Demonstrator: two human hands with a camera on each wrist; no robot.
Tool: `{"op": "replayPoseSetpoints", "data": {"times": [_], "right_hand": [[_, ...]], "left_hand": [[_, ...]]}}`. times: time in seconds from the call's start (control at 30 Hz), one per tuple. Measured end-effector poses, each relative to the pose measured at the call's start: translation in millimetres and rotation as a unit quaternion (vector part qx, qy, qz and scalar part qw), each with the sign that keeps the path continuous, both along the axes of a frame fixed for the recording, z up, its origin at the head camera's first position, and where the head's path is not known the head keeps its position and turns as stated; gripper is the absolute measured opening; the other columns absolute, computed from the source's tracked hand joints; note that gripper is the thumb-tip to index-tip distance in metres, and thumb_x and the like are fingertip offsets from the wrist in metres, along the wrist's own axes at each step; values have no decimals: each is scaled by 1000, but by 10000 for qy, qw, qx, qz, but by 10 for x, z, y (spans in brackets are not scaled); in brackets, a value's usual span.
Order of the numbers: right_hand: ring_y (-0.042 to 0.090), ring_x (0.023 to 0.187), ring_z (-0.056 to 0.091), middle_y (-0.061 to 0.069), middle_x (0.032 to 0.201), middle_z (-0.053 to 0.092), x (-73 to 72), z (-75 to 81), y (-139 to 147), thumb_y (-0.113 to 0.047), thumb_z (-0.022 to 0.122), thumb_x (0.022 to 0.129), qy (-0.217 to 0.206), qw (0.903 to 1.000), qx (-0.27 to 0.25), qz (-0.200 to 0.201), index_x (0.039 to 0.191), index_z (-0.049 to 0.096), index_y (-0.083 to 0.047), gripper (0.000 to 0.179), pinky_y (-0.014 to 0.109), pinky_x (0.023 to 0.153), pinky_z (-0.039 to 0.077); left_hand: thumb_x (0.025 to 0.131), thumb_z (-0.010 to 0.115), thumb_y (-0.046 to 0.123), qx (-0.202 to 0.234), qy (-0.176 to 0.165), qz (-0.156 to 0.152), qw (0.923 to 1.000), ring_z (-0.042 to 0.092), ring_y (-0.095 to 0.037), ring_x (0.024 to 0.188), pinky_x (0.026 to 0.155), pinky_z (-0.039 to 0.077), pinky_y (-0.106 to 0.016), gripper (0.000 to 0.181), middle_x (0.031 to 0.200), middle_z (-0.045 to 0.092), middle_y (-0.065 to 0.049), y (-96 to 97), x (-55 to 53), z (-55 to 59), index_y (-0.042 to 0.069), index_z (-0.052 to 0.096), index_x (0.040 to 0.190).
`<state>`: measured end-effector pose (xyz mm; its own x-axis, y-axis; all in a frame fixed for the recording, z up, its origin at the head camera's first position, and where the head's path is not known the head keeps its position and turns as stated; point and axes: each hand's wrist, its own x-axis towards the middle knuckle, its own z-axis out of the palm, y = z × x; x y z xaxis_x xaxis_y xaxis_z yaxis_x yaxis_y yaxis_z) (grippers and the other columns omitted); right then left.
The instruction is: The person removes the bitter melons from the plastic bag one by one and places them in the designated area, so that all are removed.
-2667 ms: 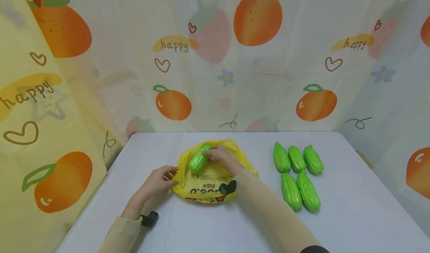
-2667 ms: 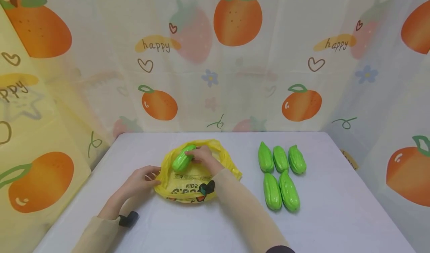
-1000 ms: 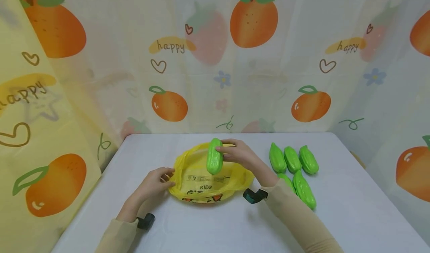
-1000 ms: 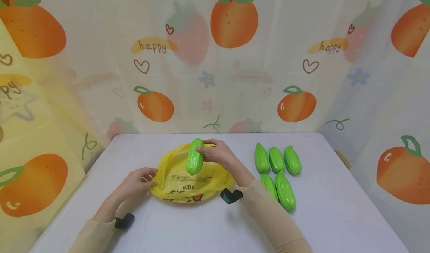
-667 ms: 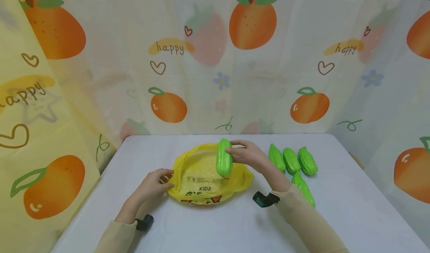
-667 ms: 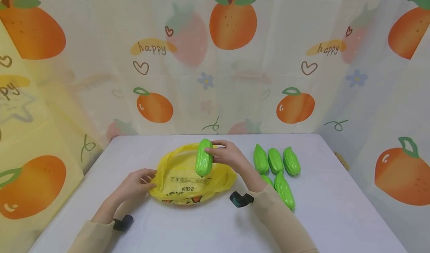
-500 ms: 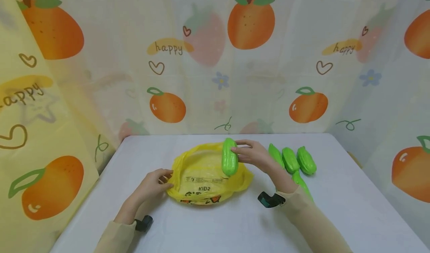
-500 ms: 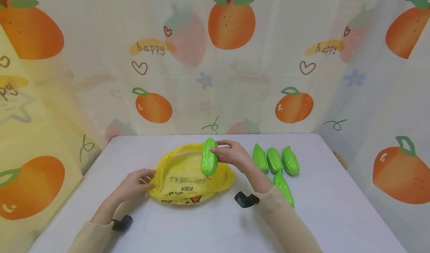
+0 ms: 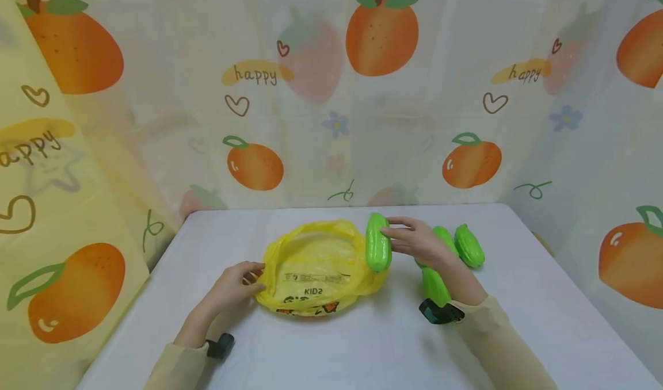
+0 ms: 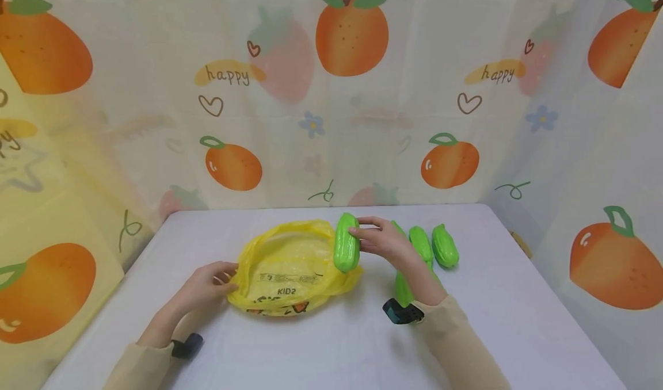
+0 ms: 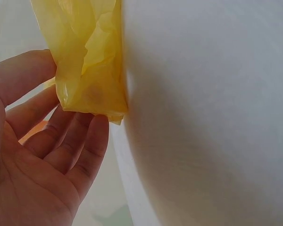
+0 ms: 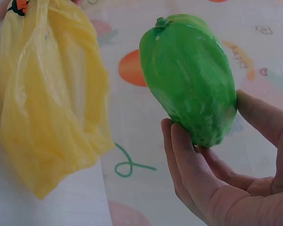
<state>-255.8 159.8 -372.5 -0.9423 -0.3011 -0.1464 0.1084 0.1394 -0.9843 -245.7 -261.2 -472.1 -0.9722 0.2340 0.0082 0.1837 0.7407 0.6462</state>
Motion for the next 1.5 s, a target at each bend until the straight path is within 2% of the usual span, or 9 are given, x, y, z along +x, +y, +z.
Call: {"op": "replayPoseSetpoints", "data": {"times": [0.23, 0.47, 0.63, 0.73, 1.13, 1.3, 1.5], "right_hand": [[23, 116, 58, 28, 138, 44, 65, 34, 234, -26, 58, 95, 65, 9998, 166, 8, 145, 28, 4, 66, 34, 96, 48], [15, 111, 60, 27, 141, 40, 78, 39, 459, -28, 58, 95, 70, 9995, 289, -136, 145, 28, 5, 67, 29, 94, 49], [25, 122, 53, 28, 144, 37, 109, 56, 601, -32, 55, 96, 83, 9981, 593, -115, 146, 26, 3, 68, 35, 101, 44], [27, 123, 52, 26, 144, 37, 132, 67, 674, -34, 56, 95, 36, 9970, 746, -220, 146, 28, 1, 68, 35, 101, 43], [16, 117, 56, 26, 147, 32, 201, 44, 951, -36, 57, 94, 39, 9943, 1040, -233, 146, 28, 2, 70, 33, 98, 46], [16, 118, 55, 26, 147, 31, 229, 37, 1073, -37, 56, 95, 64, 9925, 1200, -218, 146, 27, 3, 71, 35, 100, 45], [7, 109, 58, 28, 147, 29, 267, 40, 1230, -36, 55, 95, 75, 9909, 1312, -279, 146, 26, 4, 71, 29, 93, 49]], "left_hand": [[81, 75, 22, 17, -2, -42, 10000, 58, -18, 89, 74, 49, -31, 49, 108, 64, -7, 6, 10, -4, 4, 60, 124], [81, 75, 21, 30, 47, -45, 10000, 58, -17, 89, 74, 49, -31, 48, 107, 64, -7, 8, 16, 14, 4, 60, 123], [81, 75, 21, 38, 60, -62, 10000, 58, -17, 89, 74, 49, -31, 48, 107, 65, -6, 8, 14, 12, 4, 60, 123], [81, 75, 22, 49, 63, -65, 9999, 58, -17, 88, 74, 49, -32, 48, 107, 64, -7, 3, 11, 3, 3, 60, 123], [81, 74, 21, 20, 23, -26, 10000, 58, -18, 90, 75, 49, -33, 49, 108, 64, -7, 1, 10, 0, 4, 59, 124], [81, 75, 21, 43, -25, 20, 10000, 58, -17, 89, 75, 48, -31, 49, 108, 64, -6, 5, 3, -18, 5, 59, 125], [80, 76, 22, 61, 1, -15, 10000, 57, -17, 88, 74, 48, -30, 50, 107, 64, -6, 11, -2, -20, 4, 59, 125]]}}
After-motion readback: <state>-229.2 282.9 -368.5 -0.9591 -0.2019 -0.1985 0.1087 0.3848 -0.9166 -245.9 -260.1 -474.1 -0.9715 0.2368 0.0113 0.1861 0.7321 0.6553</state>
